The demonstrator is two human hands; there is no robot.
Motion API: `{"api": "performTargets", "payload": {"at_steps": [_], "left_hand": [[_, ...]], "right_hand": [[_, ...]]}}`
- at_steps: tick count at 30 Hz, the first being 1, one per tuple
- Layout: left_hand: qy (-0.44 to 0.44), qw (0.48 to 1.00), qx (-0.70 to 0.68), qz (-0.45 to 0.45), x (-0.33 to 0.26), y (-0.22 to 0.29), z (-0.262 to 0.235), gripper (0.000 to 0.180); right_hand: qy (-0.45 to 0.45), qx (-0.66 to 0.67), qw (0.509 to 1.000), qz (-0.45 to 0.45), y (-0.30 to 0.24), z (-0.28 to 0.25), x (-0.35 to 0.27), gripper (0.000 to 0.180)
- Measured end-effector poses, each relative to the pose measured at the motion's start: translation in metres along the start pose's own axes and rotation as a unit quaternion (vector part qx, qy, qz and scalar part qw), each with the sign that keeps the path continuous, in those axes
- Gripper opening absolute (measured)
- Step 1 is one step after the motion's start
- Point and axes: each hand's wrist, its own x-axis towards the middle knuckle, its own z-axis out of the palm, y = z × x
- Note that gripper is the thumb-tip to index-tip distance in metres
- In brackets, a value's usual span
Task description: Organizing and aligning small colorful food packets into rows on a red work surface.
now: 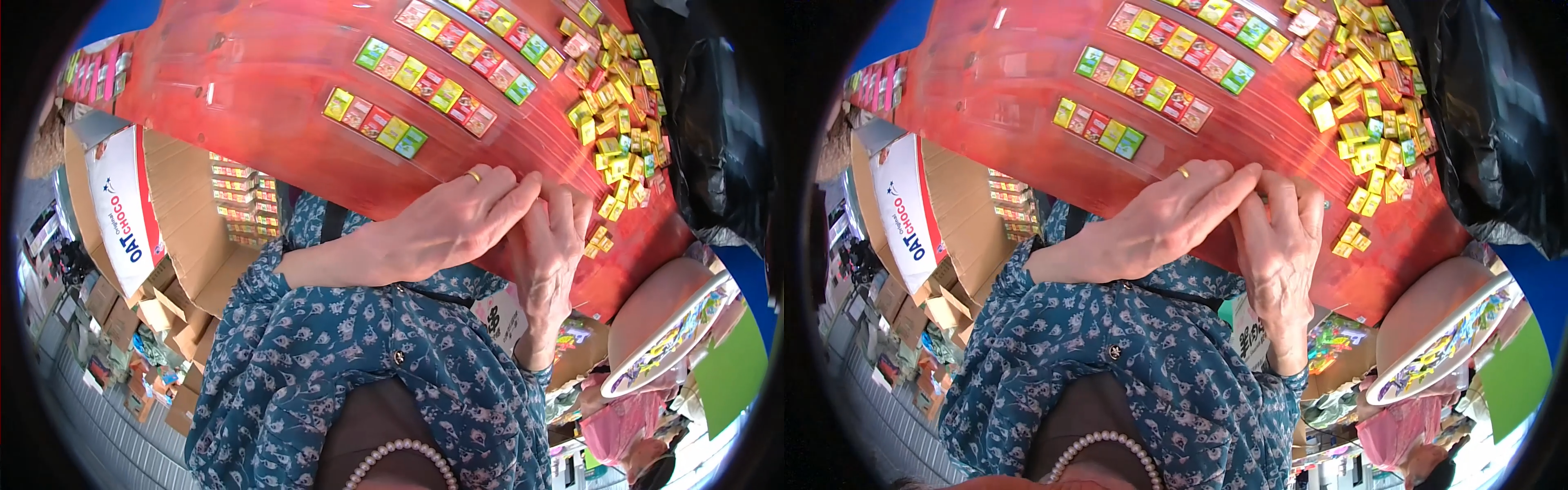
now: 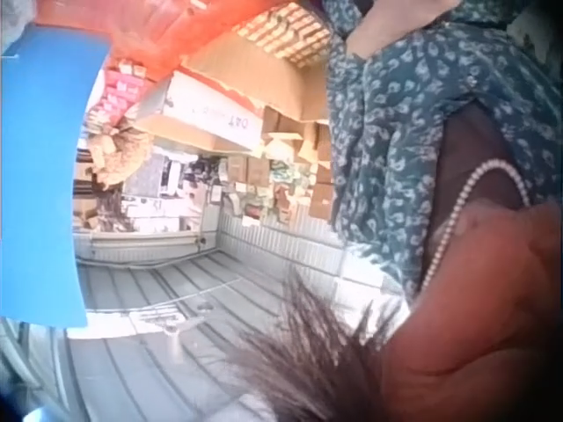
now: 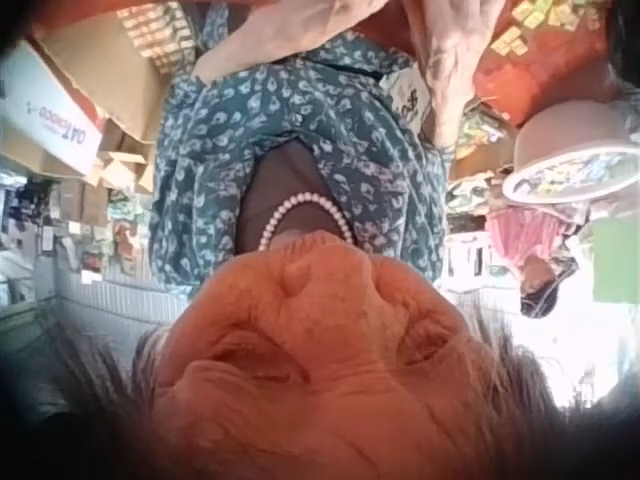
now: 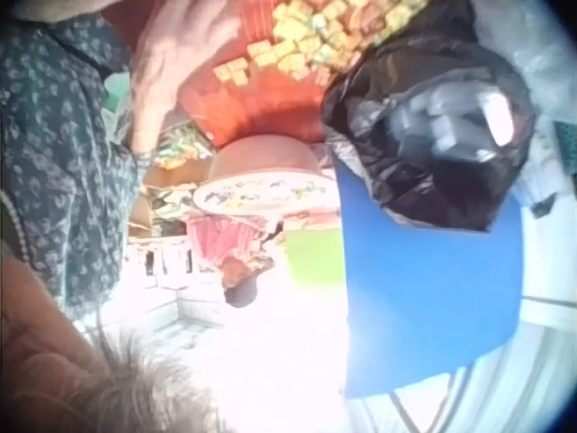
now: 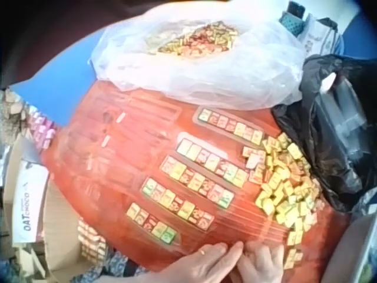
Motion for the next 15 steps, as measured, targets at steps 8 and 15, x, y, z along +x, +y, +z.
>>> {"api": "performTargets", "payload": {"at_steps": [8,15], "left_hand": [[0.076,0.991,-0.101,-0.032,-0.016,-0.001,-0.020,0.055],[0.210,0.953,0.060,-0.209,-0.064,-0.039,-0.056,0.035]], "right_hand": [[-0.041,0.022,0.999,0.010,-0.003,-0.002,0.006,0.028],[-0.033,0.059,0.997,0.045,-0.018,-0.005,0.018,0.033]]}}
